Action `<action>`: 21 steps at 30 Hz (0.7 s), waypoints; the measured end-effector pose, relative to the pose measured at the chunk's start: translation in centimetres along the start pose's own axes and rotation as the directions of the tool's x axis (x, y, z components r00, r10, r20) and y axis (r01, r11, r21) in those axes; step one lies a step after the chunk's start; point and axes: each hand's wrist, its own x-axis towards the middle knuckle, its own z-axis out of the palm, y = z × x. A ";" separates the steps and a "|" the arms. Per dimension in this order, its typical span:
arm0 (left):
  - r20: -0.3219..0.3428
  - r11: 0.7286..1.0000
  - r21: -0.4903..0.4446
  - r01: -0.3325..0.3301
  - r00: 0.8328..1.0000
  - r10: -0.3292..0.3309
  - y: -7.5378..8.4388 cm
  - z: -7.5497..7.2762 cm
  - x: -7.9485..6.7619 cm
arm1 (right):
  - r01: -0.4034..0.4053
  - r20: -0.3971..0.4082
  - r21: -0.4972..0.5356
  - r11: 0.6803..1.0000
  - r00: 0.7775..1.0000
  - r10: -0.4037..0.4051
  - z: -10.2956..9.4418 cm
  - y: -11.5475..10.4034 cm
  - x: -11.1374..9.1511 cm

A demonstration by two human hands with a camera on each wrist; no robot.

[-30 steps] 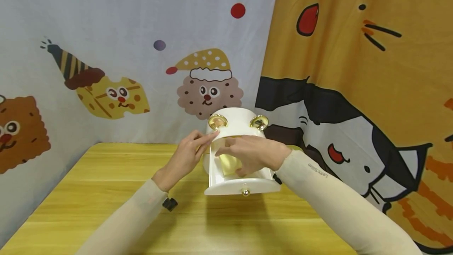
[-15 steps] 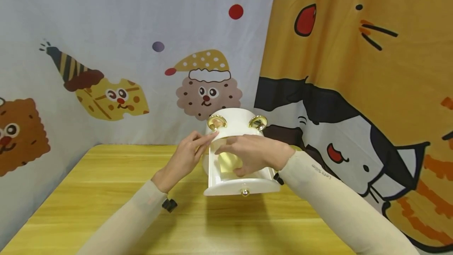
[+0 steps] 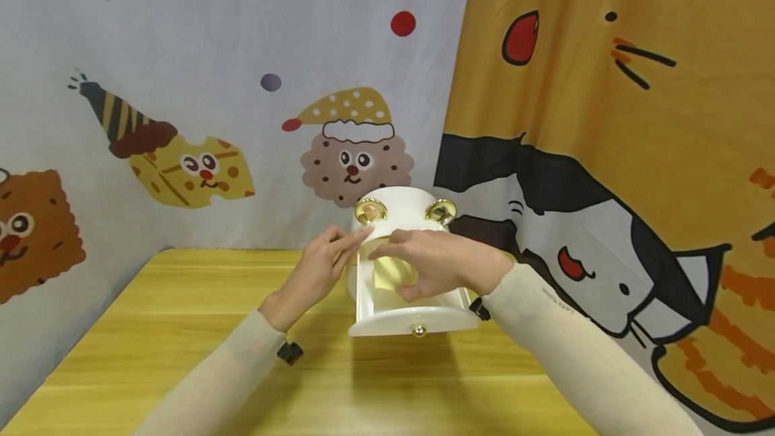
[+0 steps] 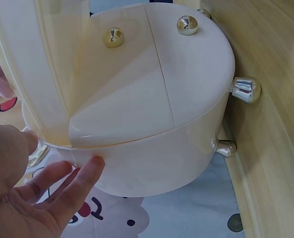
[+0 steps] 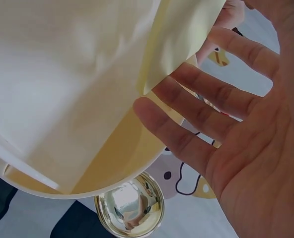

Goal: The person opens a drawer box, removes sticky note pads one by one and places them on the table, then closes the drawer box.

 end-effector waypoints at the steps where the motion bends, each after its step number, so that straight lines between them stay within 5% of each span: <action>1: 0.000 1.000 0.000 0.000 1.000 0.000 0.0 0.0 0.0 | -0.001 -0.009 0.002 1.000 1.000 0.001 0.0 0.0 -0.1; 21: 0.007 1.000 -0.021 0.007 1.000 -0.007 0.1 -0.1 0.0 | -0.005 -0.213 0.032 0.999 0.977 0.012 0.1 0.0 -2.5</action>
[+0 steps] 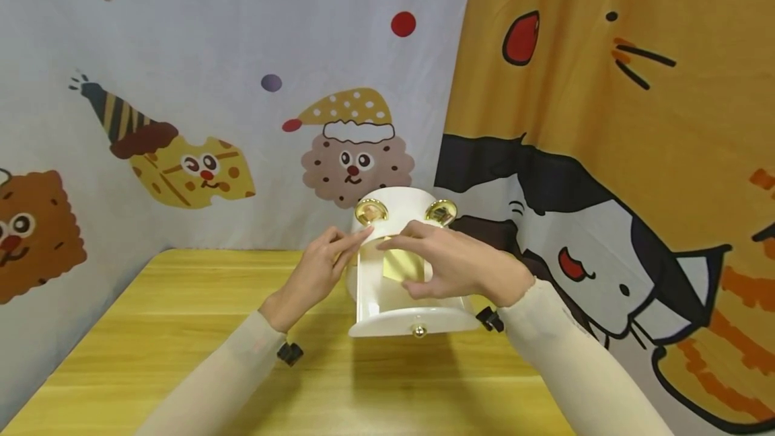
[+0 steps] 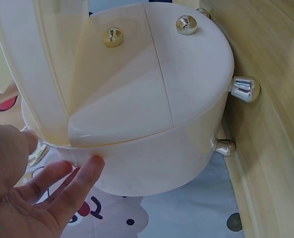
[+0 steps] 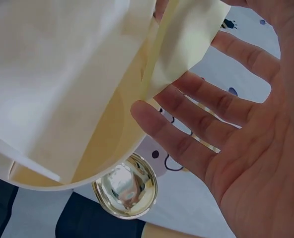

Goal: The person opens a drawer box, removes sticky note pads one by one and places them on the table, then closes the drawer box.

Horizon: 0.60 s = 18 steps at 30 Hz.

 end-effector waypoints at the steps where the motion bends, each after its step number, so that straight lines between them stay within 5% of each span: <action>1: 0.002 1.000 0.002 0.001 1.000 -0.001 0.0 0.0 0.0 | 0.003 -0.010 0.000 1.000 1.000 -0.003 0.0 0.0 -0.2; 18: -0.013 1.000 0.000 -0.020 1.000 0.020 0.0 -0.1 0.2 | -0.020 -0.180 0.015 1.000 0.983 0.022 0.2 1.4 -3.1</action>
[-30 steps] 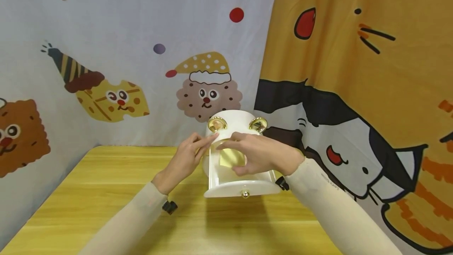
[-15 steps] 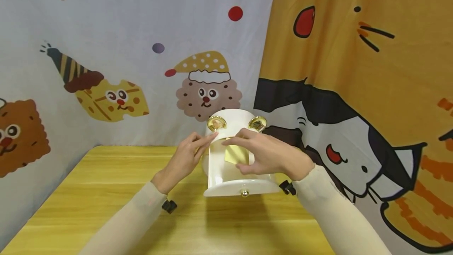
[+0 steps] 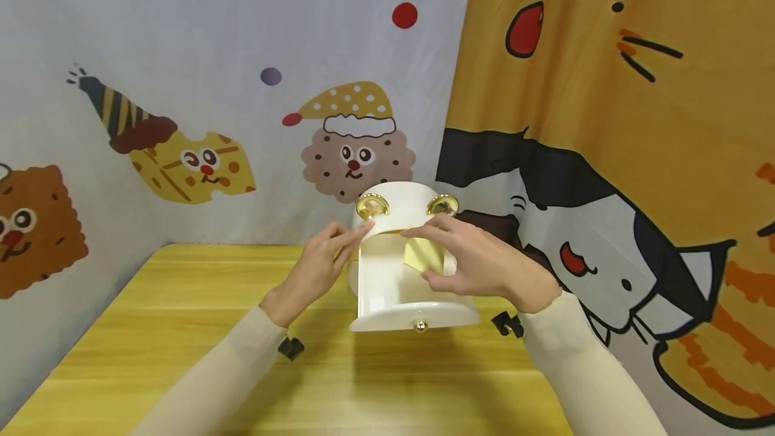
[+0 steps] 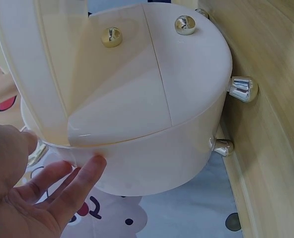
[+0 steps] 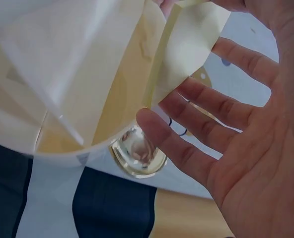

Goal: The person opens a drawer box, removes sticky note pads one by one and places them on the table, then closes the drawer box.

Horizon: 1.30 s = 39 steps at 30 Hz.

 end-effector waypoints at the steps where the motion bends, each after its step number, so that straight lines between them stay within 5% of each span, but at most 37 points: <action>1: -0.003 1.000 -0.003 -0.002 1.000 0.002 0.0 0.0 0.0 | -0.002 -0.008 0.002 1.000 1.000 0.002 0.0 0.2 -0.1; 13: 0.034 0.999 0.010 0.040 0.999 -0.040 -0.2 0.0 -0.2 | -0.031 -0.090 -0.012 0.999 0.995 0.030 0.4 1.8 -2.1; 30: 0.008 1.000 0.014 0.008 1.000 -0.008 -0.4 0.2 -0.1 | -0.222 -0.076 -0.002 0.975 0.972 0.221 0.9 3.7 -5.3; 39: -0.001 1.000 0.019 -0.001 1.000 0.001 -0.7 0.3 -0.3 | -0.349 -0.031 0.060 0.935 0.936 0.352 1.3 4.4 -6.4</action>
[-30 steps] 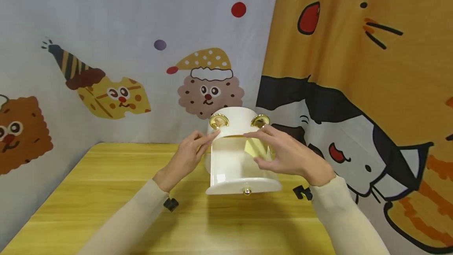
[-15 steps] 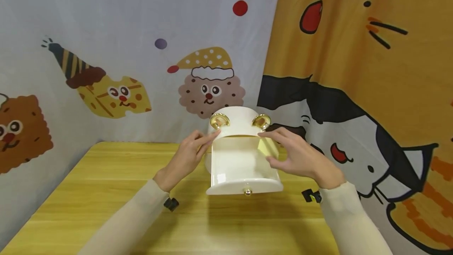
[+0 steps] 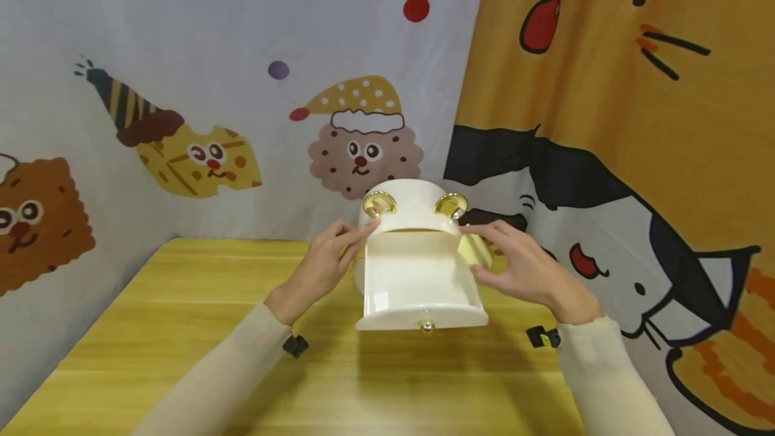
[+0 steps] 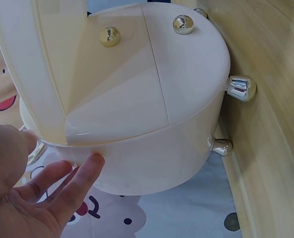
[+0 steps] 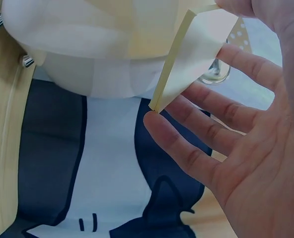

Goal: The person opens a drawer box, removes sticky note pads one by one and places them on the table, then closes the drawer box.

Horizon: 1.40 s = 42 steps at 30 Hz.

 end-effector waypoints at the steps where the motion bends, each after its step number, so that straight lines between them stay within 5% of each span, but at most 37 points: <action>1: -0.001 1.000 0.000 -0.004 1.000 0.004 0.0 0.0 0.0 | -0.010 0.002 -0.001 1.000 1.000 0.010 0.0 0.1 -0.1; 42: 0.014 1.000 -0.006 0.012 1.000 -0.012 0.0 0.0 -0.1 | -0.224 0.105 0.058 0.973 0.971 0.217 3.7 5.0 -2.8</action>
